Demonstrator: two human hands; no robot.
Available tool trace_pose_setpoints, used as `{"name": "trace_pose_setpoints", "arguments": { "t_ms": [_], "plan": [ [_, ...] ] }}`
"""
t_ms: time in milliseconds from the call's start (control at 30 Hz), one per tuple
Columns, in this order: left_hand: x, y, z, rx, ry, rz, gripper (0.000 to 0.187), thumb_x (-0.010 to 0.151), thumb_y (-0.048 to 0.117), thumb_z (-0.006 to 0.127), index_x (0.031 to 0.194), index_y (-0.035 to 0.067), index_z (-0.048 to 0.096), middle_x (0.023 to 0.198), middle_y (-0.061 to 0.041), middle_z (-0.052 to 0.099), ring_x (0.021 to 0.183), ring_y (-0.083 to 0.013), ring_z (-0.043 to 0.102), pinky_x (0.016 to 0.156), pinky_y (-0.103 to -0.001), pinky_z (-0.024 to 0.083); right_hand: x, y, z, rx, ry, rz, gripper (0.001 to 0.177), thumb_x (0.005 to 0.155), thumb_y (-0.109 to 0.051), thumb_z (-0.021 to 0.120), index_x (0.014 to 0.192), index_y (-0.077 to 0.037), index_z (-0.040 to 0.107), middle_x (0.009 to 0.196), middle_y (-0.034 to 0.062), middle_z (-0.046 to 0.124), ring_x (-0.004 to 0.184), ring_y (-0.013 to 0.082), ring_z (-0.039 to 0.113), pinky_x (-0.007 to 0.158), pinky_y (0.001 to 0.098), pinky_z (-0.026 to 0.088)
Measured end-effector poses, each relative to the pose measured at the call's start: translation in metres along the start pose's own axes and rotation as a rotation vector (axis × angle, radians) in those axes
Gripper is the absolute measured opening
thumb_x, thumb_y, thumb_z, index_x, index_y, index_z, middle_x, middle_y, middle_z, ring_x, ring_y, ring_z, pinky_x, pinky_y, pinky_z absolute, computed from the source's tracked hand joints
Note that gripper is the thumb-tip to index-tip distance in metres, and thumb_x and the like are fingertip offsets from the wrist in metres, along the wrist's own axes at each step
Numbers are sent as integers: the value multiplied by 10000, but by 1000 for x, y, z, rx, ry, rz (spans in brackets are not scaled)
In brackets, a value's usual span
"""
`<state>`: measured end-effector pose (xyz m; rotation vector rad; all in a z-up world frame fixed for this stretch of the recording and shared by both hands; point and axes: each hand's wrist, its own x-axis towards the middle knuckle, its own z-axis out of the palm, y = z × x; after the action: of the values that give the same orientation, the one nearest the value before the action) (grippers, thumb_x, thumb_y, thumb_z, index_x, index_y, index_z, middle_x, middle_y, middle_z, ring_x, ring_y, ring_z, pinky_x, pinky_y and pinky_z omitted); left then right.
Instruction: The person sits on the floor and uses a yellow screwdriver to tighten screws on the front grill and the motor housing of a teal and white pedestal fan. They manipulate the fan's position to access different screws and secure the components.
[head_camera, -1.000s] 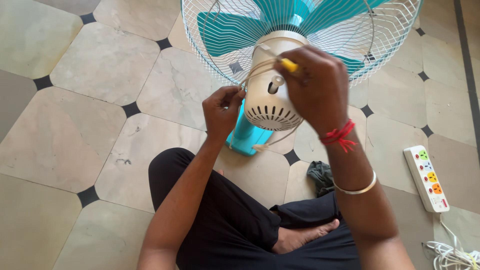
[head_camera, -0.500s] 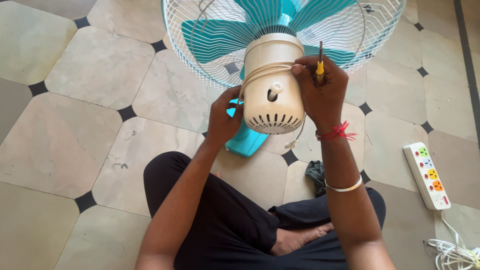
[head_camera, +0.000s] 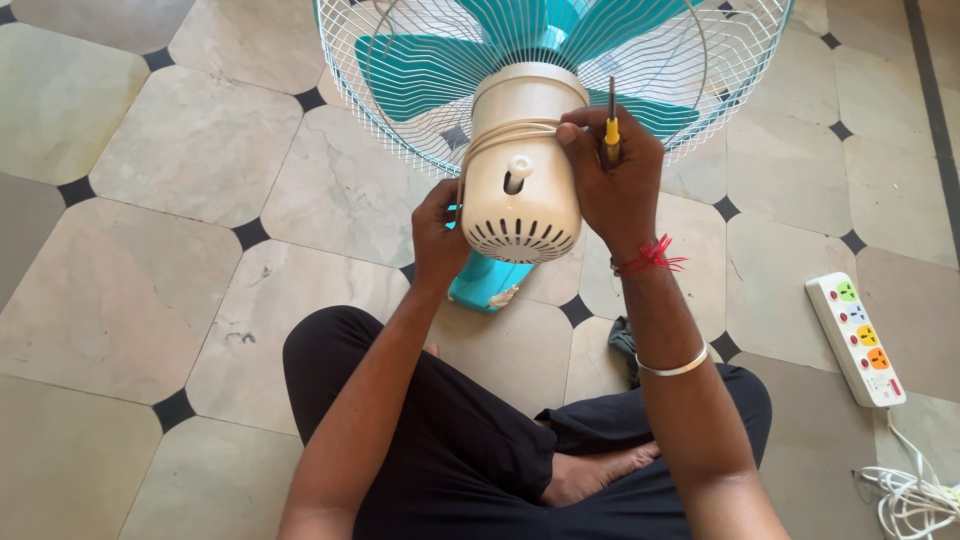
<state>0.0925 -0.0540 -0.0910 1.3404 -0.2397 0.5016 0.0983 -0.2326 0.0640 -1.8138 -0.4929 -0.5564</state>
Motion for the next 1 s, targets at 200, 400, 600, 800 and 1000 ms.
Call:
{"name": "trace_pose_setpoints", "arguments": {
  "t_ms": [200,400,600,800,1000],
  "plan": [
    [13,41,-4,-16,118,23,267,1003,50,623,1266,69,667,1134,-24,713,950,-79,638,780,-242,551,3,4,3,-31,20,-7,107,1044,-91,755,1009,-6,701,787,-39,652,709,1,530,629,194,429],
    [38,100,0,93,2,247,126,1017,70,685,1132,61,737,1178,-49,687,1081,-130,683,836,-246,578,-2,9,4,20,64,9,112,1038,-80,756,1035,-16,664,769,-51,539,679,-1,432,601,202,334],
    [54,111,6,112,-3,140,58,953,98,760,981,49,749,1052,-13,699,945,-100,695,758,-233,576,-15,11,-3,20,43,-59,73,1103,-60,642,1150,-12,672,973,-29,676,837,5,552,745,198,458],
    [47,96,3,71,-3,91,82,968,115,776,965,45,734,1004,-2,677,901,-81,659,741,-235,539,-17,18,-8,186,60,52,79,1098,-51,628,1150,-9,670,862,-41,599,744,3,474,656,194,379],
    [30,74,4,92,81,100,98,1015,127,745,998,49,687,1005,-4,687,929,-91,661,791,-252,553,-32,37,-7,426,106,195,160,1086,-140,575,1170,-24,647,760,-73,539,616,-4,393,558,182,307]
  ]
}}
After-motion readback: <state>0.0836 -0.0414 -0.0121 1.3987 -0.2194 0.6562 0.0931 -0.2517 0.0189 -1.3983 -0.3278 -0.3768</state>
